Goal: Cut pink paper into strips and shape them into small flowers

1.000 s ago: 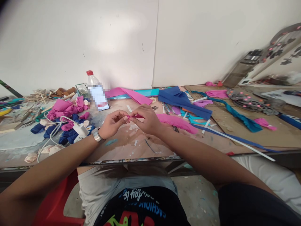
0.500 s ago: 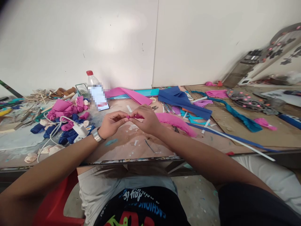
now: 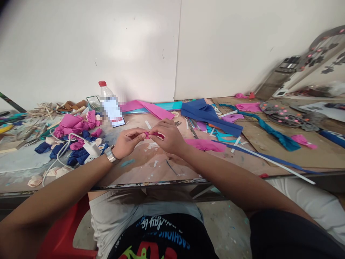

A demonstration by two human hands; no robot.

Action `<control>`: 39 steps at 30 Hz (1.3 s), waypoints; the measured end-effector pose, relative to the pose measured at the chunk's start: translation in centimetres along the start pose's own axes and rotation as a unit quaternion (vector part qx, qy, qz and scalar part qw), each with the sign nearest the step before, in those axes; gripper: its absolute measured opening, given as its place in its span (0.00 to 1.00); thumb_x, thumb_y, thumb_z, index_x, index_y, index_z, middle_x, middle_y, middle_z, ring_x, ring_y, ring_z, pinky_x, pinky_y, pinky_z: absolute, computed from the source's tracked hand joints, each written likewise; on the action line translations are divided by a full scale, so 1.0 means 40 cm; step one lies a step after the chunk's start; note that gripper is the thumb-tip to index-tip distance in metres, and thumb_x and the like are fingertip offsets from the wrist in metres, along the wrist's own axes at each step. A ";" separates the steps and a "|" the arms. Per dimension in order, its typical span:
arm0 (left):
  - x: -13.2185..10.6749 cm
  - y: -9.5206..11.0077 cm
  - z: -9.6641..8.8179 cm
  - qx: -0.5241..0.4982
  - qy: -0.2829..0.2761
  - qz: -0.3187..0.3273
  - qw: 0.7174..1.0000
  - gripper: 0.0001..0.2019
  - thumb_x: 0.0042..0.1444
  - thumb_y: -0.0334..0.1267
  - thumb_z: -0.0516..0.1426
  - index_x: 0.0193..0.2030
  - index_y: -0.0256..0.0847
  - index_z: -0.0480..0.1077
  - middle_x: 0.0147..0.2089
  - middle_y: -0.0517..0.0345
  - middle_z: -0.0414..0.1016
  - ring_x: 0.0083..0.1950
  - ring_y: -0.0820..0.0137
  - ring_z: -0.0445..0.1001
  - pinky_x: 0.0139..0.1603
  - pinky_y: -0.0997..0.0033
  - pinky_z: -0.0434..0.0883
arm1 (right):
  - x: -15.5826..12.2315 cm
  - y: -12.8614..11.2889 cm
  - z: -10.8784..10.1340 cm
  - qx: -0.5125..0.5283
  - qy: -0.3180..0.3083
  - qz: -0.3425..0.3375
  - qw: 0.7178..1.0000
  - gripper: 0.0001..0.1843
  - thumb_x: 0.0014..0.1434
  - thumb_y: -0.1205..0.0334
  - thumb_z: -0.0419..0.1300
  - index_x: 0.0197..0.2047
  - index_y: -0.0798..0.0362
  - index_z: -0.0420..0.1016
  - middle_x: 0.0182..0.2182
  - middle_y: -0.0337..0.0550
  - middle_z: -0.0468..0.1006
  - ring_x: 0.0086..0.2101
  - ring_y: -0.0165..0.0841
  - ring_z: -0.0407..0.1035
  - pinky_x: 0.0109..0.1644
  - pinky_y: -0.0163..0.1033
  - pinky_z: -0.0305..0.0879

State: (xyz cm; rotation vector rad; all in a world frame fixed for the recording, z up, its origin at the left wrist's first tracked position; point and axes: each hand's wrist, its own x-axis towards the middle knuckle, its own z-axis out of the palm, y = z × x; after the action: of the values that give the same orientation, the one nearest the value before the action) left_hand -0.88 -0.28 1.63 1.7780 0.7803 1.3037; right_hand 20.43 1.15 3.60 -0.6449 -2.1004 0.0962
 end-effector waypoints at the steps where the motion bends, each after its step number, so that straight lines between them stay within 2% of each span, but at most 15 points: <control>1: 0.000 0.001 0.000 0.007 -0.002 0.004 1.000 0.14 0.61 0.46 0.64 0.45 0.39 0.81 0.42 0.50 0.84 0.42 0.66 0.80 0.46 0.66 0.76 | 0.000 -0.001 0.000 0.001 -0.001 0.002 1.000 0.11 0.65 0.51 0.63 0.35 0.49 0.79 0.32 0.42 0.82 0.38 0.39 0.71 0.49 0.48 0.64; 9: 0.000 0.016 0.004 0.068 -0.021 0.044 0.996 0.15 0.64 0.48 0.60 0.48 0.42 0.82 0.48 0.48 0.83 0.46 0.63 0.79 0.49 0.62 0.75 | 0.000 -0.001 0.004 0.018 0.006 0.021 1.000 0.11 0.63 0.51 0.65 0.34 0.49 0.78 0.32 0.41 0.81 0.37 0.38 0.72 0.47 0.46 0.65; 17: 0.000 0.016 0.005 0.072 -0.032 0.059 0.995 0.15 0.65 0.47 0.59 0.50 0.42 0.81 0.47 0.46 0.81 0.47 0.64 0.78 0.48 0.63 0.74 | 0.001 0.001 0.010 0.043 0.021 0.017 0.999 0.09 0.62 0.53 0.67 0.35 0.49 0.79 0.32 0.41 0.82 0.37 0.36 0.73 0.46 0.45 0.67; 20: 0.001 0.007 0.004 0.079 -0.020 0.059 0.995 0.14 0.65 0.46 0.59 0.48 0.42 0.81 0.48 0.46 0.80 0.48 0.64 0.77 0.49 0.64 0.74 | 0.000 0.002 0.012 0.047 0.018 0.016 0.999 0.08 0.62 0.54 0.67 0.35 0.49 0.80 0.32 0.41 0.82 0.37 0.36 0.73 0.46 0.46 0.67; 25: -0.002 -0.003 0.001 0.068 0.039 0.050 0.996 0.12 0.61 0.45 0.64 0.44 0.40 0.81 0.43 0.49 0.80 0.41 0.68 0.77 0.43 0.68 0.74 | -0.002 0.000 0.012 0.044 0.017 0.026 0.999 0.11 0.62 0.50 0.67 0.34 0.49 0.79 0.31 0.42 0.82 0.37 0.37 0.72 0.46 0.46 0.66; 29: -0.003 0.000 -0.001 0.085 0.024 0.062 0.994 0.11 0.61 0.44 0.63 0.44 0.40 0.81 0.43 0.48 0.81 0.43 0.66 0.78 0.45 0.66 0.74 | -0.002 -0.002 0.010 0.044 0.014 0.033 0.998 0.13 0.62 0.49 0.67 0.33 0.49 0.78 0.32 0.41 0.82 0.37 0.37 0.72 0.47 0.46 0.66; 39: -0.002 -0.013 -0.001 0.031 -0.018 -0.009 0.999 0.14 0.61 0.47 0.63 0.44 0.38 0.79 0.44 0.50 0.81 0.42 0.67 0.78 0.46 0.67 0.74 | -0.004 -0.004 0.015 0.045 0.019 0.037 0.998 0.14 0.61 0.48 0.67 0.35 0.49 0.77 0.31 0.41 0.80 0.37 0.38 0.71 0.46 0.45 0.65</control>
State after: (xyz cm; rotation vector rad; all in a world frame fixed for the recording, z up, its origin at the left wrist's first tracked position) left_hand -0.96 -0.07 1.17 1.8343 0.8231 1.2443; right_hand 19.96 1.03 3.20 -0.6641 -2.0246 0.2177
